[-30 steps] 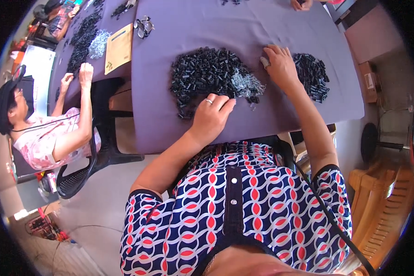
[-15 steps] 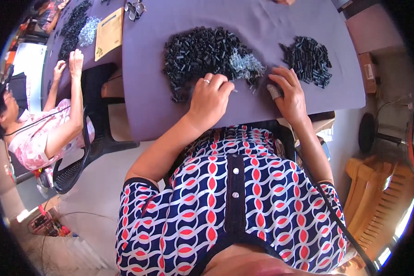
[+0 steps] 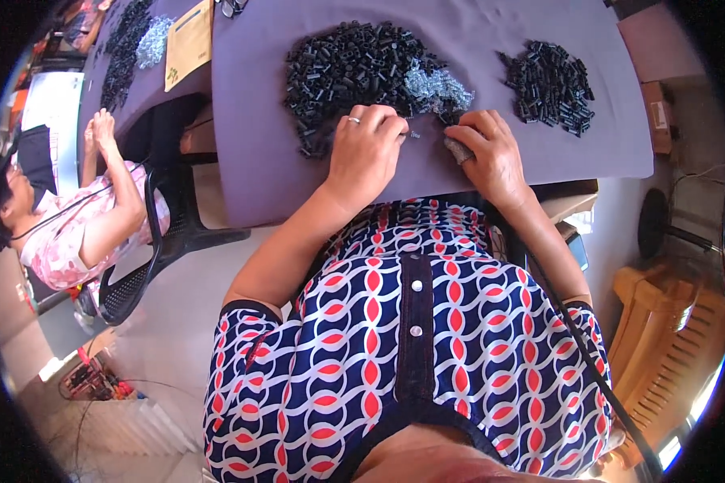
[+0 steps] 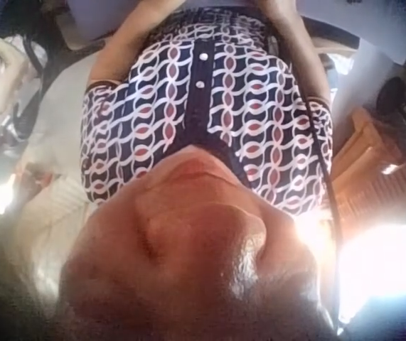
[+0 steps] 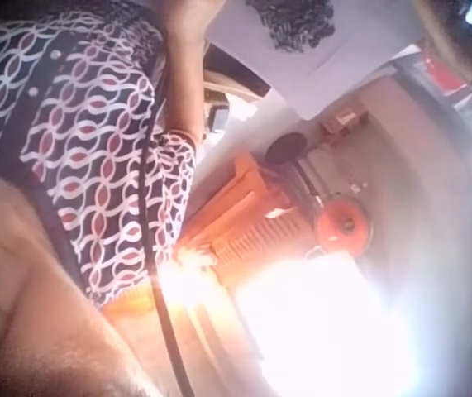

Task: Assembling small black plastic toggles or clips by inserting silver springs.

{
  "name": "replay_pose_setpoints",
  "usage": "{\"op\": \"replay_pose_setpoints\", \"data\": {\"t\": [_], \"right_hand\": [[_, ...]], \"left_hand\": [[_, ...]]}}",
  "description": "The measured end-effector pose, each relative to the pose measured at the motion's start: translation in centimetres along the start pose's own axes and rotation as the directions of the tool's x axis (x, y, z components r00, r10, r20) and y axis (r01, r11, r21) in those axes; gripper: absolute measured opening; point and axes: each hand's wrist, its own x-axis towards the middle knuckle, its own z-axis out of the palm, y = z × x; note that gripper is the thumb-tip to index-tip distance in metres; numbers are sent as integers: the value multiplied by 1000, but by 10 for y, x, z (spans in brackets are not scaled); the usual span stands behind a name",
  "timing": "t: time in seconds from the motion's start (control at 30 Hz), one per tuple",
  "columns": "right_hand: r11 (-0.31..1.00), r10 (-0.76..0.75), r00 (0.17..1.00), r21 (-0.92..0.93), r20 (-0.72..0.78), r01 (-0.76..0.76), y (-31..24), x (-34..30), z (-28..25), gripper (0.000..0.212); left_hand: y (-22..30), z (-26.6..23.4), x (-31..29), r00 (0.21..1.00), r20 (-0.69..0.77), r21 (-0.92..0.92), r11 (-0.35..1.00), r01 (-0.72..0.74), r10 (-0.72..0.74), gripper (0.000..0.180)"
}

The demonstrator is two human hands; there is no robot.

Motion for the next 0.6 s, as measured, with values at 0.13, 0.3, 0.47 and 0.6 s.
{"op": "replay_pose_setpoints", "data": {"t": [0.13,0.3,0.47,0.6], "right_hand": [[999,42,998,11,-42,-42,4,-5,5,34],[995,104,994,5,-29,-104,-3,-2,2,31],[993,114,994,16,0,-114,-3,-3,-3,31],[993,116,992,-32,46,-115,-4,-4,-1,37]], "left_hand": [[-5,-3,-3,988,-154,-169,986,-10,-17,16],[-1,-3,-15,957,-155,-449,880,153,-245,15],[9,-12,-18,851,194,-877,303,373,-488,16],[14,-16,-23,854,229,-871,292,394,-468,18]]}}
